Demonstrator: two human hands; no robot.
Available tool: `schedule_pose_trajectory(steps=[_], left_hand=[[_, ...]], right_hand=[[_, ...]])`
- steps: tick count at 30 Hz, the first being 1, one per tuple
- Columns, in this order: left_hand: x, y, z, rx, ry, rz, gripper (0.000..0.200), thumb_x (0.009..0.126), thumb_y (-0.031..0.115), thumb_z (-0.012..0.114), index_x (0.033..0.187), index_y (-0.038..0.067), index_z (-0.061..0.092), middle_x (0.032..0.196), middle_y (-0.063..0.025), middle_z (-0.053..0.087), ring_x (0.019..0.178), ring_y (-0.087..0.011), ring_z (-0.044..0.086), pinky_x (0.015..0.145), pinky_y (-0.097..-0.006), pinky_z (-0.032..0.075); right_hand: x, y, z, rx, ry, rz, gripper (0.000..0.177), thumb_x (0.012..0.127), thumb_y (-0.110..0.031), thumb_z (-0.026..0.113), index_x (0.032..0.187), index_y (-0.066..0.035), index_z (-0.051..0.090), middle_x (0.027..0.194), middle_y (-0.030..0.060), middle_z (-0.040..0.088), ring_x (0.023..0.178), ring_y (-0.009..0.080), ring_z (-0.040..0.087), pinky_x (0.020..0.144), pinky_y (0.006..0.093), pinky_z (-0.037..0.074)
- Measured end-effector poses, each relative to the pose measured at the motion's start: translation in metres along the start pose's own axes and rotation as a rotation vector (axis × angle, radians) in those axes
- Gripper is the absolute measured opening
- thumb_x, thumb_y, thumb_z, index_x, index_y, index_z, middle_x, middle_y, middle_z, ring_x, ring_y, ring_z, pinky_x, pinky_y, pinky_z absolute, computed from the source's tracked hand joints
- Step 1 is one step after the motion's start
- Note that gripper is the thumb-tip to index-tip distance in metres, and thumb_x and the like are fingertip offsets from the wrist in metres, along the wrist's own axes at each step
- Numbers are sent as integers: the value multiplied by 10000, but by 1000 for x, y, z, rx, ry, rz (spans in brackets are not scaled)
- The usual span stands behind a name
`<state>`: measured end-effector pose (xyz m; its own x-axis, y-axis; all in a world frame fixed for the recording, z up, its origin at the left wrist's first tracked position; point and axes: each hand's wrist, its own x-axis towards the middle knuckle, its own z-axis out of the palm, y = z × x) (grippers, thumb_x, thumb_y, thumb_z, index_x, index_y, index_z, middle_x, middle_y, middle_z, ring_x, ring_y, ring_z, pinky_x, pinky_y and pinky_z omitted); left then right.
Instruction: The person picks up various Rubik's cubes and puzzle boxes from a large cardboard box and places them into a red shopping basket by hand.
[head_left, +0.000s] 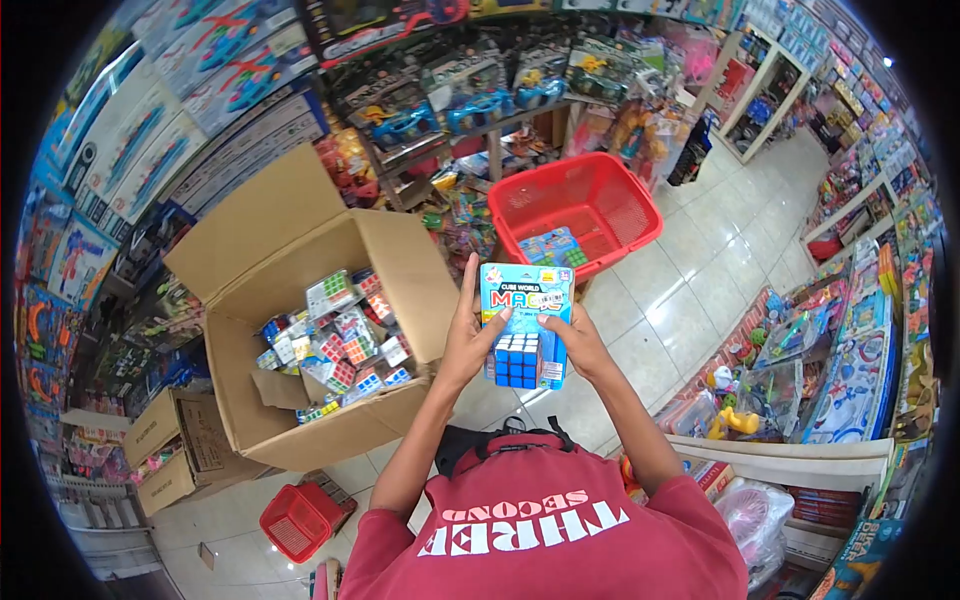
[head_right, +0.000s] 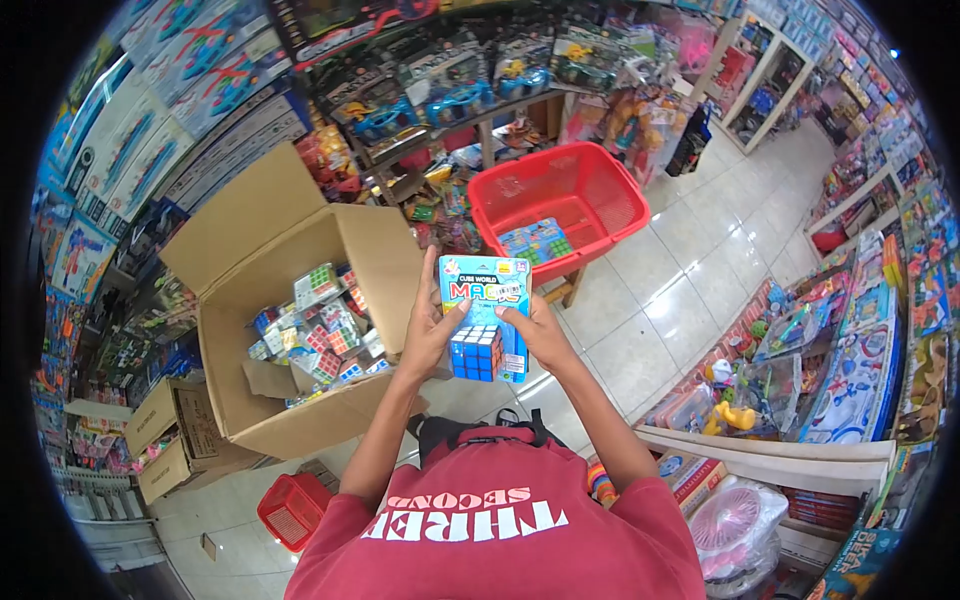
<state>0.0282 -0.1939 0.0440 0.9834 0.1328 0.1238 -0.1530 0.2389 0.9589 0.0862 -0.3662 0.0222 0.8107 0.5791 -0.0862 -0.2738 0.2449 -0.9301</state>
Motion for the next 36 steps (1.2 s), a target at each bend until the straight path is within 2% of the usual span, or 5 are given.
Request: schedule_pose_trajectory(steps=[10,14,20,23,36], left_hand=[[36,-44,42,368,-212,51,798,832,345,650,1439,53,222,1376,-183,338,1301,-304,335,1043,-417,322],[64,-47,61,576,-334,1,896,740,308,740,1447,101,232,1414,-171,284,1305,-292,333,1038,-387,329],[136,-99,69,256,-232,-97,747,746,284,743,1357,74,367,1282,-145,424,1194,-240,433,997,-370,364],[170,-110,66,-208,-90,-310,547,835,225,666,1297,74,415,1178,-81,517,1089,-168,514,954,-330,404],[298,-149,69,102,-105,-147,567,819,314,696,1254,75,421,1157,-99,519,1069,-184,518,919,-328,426]], right_hand=[[13,-4,-87,64,226,-14,280,881,-103,549,1132,20,546,1019,78,637,908,124,602,799,271,471],[30,-5,-105,147,322,-8,304,878,-126,565,1146,15,544,1035,83,633,928,131,597,811,272,467],[73,-35,-155,430,373,22,358,914,-214,512,1209,-12,488,1113,97,587,980,205,581,893,326,441],[104,-30,-196,330,175,107,381,929,-220,466,1249,-14,448,1178,109,543,1042,226,559,917,359,443],[219,-8,-263,680,-121,358,513,974,-374,408,1426,-176,267,1372,77,426,1217,235,469,975,459,426]])
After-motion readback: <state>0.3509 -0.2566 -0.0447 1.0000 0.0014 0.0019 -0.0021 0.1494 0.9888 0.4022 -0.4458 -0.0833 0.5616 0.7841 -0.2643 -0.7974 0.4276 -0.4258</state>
